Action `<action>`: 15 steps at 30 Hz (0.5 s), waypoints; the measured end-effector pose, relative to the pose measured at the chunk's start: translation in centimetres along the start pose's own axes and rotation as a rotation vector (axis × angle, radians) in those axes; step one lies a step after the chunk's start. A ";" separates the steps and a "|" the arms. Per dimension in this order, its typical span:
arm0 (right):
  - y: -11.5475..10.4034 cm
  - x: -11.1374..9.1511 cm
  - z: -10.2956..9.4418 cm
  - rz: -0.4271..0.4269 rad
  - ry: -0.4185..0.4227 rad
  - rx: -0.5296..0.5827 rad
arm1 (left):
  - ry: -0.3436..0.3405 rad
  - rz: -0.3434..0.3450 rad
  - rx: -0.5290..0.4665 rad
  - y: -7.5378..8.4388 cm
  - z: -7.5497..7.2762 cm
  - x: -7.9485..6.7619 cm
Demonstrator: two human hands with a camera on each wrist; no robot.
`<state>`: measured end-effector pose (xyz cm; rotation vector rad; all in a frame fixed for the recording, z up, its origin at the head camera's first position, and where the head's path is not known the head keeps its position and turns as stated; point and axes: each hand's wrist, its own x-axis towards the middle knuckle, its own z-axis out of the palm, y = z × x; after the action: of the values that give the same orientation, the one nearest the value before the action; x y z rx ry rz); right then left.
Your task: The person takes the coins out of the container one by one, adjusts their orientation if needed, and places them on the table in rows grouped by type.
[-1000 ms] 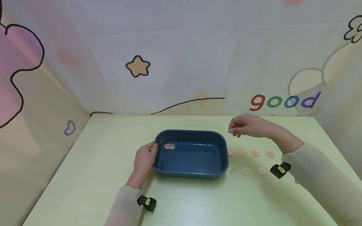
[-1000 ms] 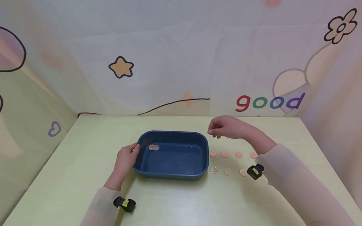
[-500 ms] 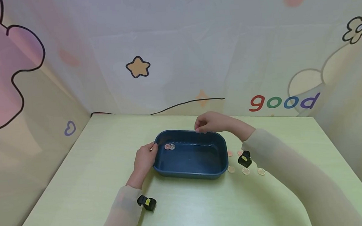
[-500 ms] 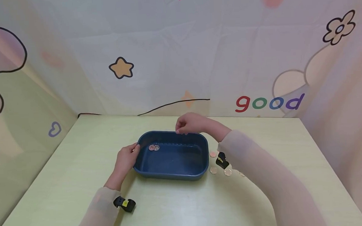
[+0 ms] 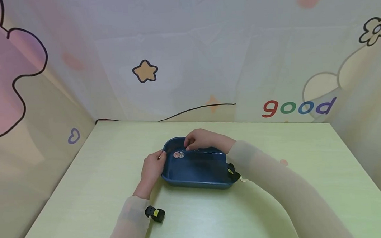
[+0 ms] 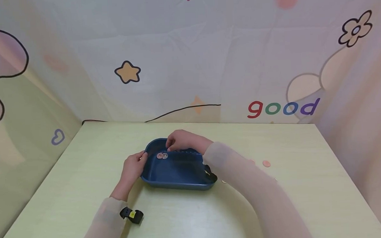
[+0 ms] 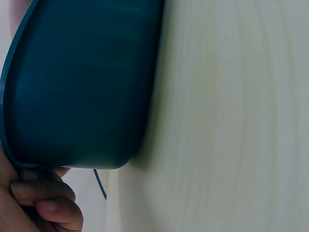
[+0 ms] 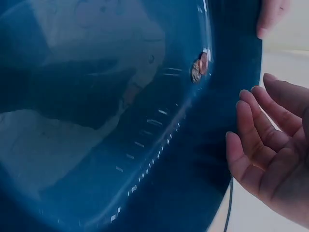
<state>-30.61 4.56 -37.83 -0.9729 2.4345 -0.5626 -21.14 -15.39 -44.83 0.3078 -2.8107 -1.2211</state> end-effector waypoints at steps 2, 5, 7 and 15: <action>-0.1 0.6 0.3 0.003 0.000 0.001 | 0.000 0.008 0.000 0.0 0.0 0.0; -0.4 1.4 0.7 0.009 -0.001 0.009 | 0.003 0.021 -0.002 0.0 -0.1 0.0; -0.5 1.8 0.9 0.012 -0.002 0.011 | 0.003 0.024 -0.009 0.0 -0.1 0.0; -0.7 2.6 2.3 0.084 -0.008 0.042 | 0.008 0.031 -0.006 -0.1 -0.1 0.0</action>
<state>-30.65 1.75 -39.97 -0.8502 2.4337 -0.5773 -21.07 -15.53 -44.82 0.2667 -2.7943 -1.2185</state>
